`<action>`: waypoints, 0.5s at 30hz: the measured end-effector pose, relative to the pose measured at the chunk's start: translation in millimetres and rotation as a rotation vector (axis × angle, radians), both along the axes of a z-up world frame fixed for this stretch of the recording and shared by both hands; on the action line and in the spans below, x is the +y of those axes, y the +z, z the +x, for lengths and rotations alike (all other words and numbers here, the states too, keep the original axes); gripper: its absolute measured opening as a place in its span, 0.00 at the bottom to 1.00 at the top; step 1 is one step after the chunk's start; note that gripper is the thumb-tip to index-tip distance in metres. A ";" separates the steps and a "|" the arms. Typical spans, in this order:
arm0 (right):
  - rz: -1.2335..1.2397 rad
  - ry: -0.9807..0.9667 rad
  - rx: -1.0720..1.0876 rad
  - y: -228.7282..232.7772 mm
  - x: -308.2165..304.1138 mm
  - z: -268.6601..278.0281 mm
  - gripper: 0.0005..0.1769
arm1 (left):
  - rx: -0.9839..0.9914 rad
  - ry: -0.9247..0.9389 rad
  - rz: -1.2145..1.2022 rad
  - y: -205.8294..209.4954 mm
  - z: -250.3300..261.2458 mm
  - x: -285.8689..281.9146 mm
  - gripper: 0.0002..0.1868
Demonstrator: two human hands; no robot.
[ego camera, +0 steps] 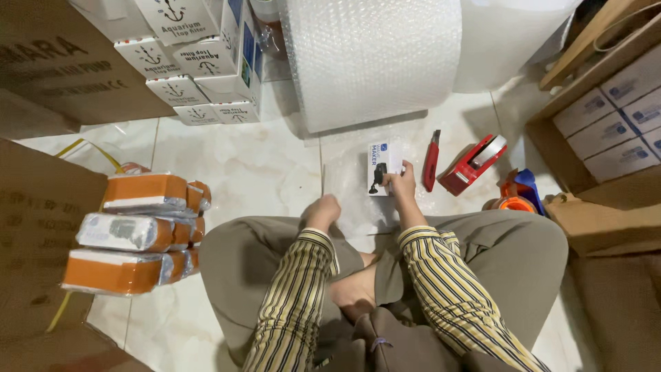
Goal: The person sits on the floor and wraps small white boxes in bubble wrap. They cut a piece of bubble wrap, wrap the box, and then use a handheld tape dispenser to secure the wrapping. The process is repeated for a second box.
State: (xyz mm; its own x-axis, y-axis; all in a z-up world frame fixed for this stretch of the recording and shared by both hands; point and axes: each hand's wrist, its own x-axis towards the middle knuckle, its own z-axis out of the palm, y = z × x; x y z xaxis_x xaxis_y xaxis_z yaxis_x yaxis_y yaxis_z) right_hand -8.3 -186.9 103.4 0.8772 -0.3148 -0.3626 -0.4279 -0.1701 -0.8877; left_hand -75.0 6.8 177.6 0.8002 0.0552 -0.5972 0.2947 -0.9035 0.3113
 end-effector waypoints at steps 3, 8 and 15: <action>-0.224 0.160 0.030 45.9 7.2 -15.3 0.51 | -0.159 -0.034 0.050 -4.6 -13.8 -6.8 0.29; -0.581 0.437 -0.036 69.5 25.3 -21.9 0.49 | -0.175 0.389 -0.288 61.2 -43.3 -24.6 0.33; -0.914 0.771 -0.285 64.8 34.4 -18.6 0.46 | -0.233 0.873 -0.959 -170.8 -26.7 -55.7 0.40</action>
State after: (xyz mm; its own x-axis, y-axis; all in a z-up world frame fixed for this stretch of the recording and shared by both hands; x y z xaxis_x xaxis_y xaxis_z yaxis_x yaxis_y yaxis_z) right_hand -26.9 -152.5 168.2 0.9579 0.2833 -0.0460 0.2495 -0.9011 -0.3547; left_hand -101.7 -48.9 6.8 0.8060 0.2374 -0.5422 0.5175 0.1620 0.8402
